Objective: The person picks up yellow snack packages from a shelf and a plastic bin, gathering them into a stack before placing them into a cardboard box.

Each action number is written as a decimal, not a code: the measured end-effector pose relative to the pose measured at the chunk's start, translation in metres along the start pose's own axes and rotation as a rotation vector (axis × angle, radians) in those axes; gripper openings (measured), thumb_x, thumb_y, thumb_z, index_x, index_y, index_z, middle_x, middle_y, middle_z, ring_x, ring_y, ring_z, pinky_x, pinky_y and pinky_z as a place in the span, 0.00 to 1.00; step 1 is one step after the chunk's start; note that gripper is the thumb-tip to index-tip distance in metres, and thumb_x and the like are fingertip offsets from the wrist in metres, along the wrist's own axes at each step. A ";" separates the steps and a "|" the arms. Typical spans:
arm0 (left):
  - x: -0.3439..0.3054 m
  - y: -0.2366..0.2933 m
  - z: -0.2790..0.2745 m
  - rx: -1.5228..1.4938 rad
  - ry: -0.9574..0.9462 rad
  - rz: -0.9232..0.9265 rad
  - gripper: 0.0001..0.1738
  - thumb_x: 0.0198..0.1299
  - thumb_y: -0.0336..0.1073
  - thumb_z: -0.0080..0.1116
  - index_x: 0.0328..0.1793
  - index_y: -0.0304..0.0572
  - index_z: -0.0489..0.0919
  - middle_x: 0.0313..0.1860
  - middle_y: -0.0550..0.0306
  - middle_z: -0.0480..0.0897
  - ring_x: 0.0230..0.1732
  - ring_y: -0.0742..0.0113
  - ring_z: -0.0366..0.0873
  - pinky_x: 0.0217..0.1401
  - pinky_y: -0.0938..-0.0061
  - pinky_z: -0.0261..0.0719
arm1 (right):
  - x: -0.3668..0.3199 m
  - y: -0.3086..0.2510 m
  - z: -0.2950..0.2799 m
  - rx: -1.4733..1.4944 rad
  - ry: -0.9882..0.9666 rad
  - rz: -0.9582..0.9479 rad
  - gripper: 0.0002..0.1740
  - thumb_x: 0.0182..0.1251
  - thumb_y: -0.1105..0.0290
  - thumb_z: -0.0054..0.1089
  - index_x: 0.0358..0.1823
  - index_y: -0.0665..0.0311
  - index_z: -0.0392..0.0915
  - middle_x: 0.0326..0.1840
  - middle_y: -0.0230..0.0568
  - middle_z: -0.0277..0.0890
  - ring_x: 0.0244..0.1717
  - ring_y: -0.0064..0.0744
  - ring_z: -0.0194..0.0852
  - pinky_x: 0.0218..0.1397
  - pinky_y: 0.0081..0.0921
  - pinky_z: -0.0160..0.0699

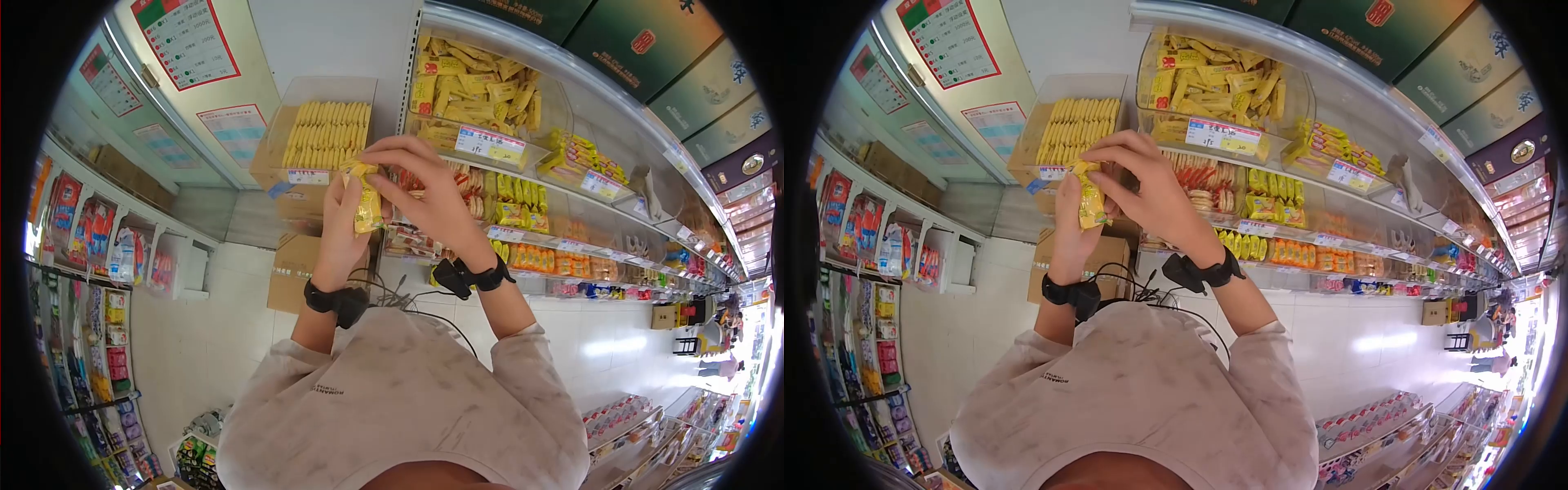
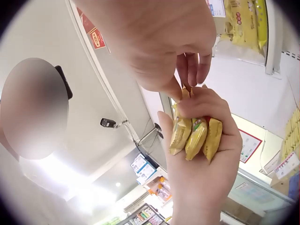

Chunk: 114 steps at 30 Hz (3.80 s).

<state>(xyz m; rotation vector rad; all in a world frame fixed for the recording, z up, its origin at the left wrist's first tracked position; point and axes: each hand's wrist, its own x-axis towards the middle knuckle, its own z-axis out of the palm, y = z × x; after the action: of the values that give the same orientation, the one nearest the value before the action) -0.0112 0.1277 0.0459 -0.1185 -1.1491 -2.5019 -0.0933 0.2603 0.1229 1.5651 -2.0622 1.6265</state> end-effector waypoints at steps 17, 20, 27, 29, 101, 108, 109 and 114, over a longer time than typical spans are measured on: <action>-0.015 0.027 0.015 0.133 0.172 0.051 0.20 0.76 0.37 0.59 0.68 0.39 0.71 0.47 0.56 0.81 0.36 0.70 0.82 0.36 0.74 0.82 | 0.082 0.099 -0.084 -0.626 -0.166 0.487 0.36 0.78 0.42 0.46 0.32 0.70 0.86 0.36 0.62 0.84 0.45 0.66 0.81 0.55 0.49 0.78; -0.015 0.025 0.013 0.130 0.210 0.078 0.20 0.77 0.40 0.57 0.68 0.39 0.71 0.47 0.56 0.81 0.34 0.70 0.81 0.35 0.74 0.81 | 0.074 0.077 -0.088 -0.608 0.119 0.326 0.24 0.76 0.53 0.57 0.35 0.69 0.85 0.40 0.59 0.85 0.45 0.59 0.83 0.53 0.44 0.80; -0.007 0.010 0.000 0.116 0.326 0.146 0.27 0.82 0.56 0.41 0.62 0.38 0.74 0.43 0.57 0.81 0.35 0.69 0.80 0.40 0.72 0.80 | 0.024 0.003 -0.058 0.152 0.248 0.238 0.29 0.67 0.78 0.69 0.68 0.63 0.72 0.50 0.39 0.82 0.51 0.28 0.81 0.52 0.28 0.81; -0.004 0.010 0.006 0.077 0.338 0.118 0.27 0.83 0.56 0.40 0.61 0.37 0.73 0.44 0.56 0.81 0.37 0.69 0.80 0.40 0.72 0.80 | 0.007 -0.016 -0.037 0.365 0.172 0.244 0.33 0.67 0.78 0.69 0.73 0.63 0.68 0.49 0.35 0.80 0.51 0.24 0.80 0.52 0.25 0.81; -0.007 0.013 0.001 0.131 0.114 -0.140 0.20 0.75 0.38 0.60 0.67 0.36 0.72 0.51 0.50 0.85 0.46 0.60 0.89 0.41 0.67 0.90 | 0.070 0.099 -0.137 -0.261 -0.376 0.447 0.21 0.66 0.65 0.71 0.57 0.68 0.83 0.46 0.45 0.87 0.47 0.30 0.85 0.52 0.27 0.82; -0.008 0.020 -0.001 0.115 0.195 -0.095 0.21 0.76 0.39 0.59 0.67 0.36 0.72 0.53 0.51 0.85 0.47 0.60 0.88 0.42 0.68 0.89 | 0.057 0.054 -0.117 -0.344 0.047 0.156 0.15 0.63 0.75 0.68 0.52 0.65 0.85 0.49 0.41 0.82 0.50 0.33 0.84 0.49 0.27 0.83; -0.008 0.019 -0.004 0.112 0.203 -0.074 0.21 0.76 0.40 0.58 0.67 0.36 0.72 0.53 0.51 0.84 0.48 0.60 0.88 0.43 0.68 0.89 | 0.050 0.038 -0.107 -0.297 0.141 0.047 0.15 0.62 0.77 0.68 0.51 0.65 0.85 0.51 0.41 0.81 0.52 0.34 0.83 0.50 0.28 0.83; -0.009 0.022 -0.005 0.051 0.214 -0.029 0.21 0.78 0.42 0.56 0.68 0.37 0.71 0.55 0.51 0.84 0.51 0.60 0.87 0.46 0.68 0.88 | 0.003 0.015 -0.076 -0.328 0.270 -0.139 0.18 0.57 0.83 0.71 0.49 0.64 0.85 0.57 0.42 0.78 0.58 0.38 0.81 0.59 0.34 0.82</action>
<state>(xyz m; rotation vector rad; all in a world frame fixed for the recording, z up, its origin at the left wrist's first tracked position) 0.0054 0.1134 0.0564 0.1763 -1.1307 -2.4373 -0.1429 0.3150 0.1469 1.2714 -1.9126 1.2905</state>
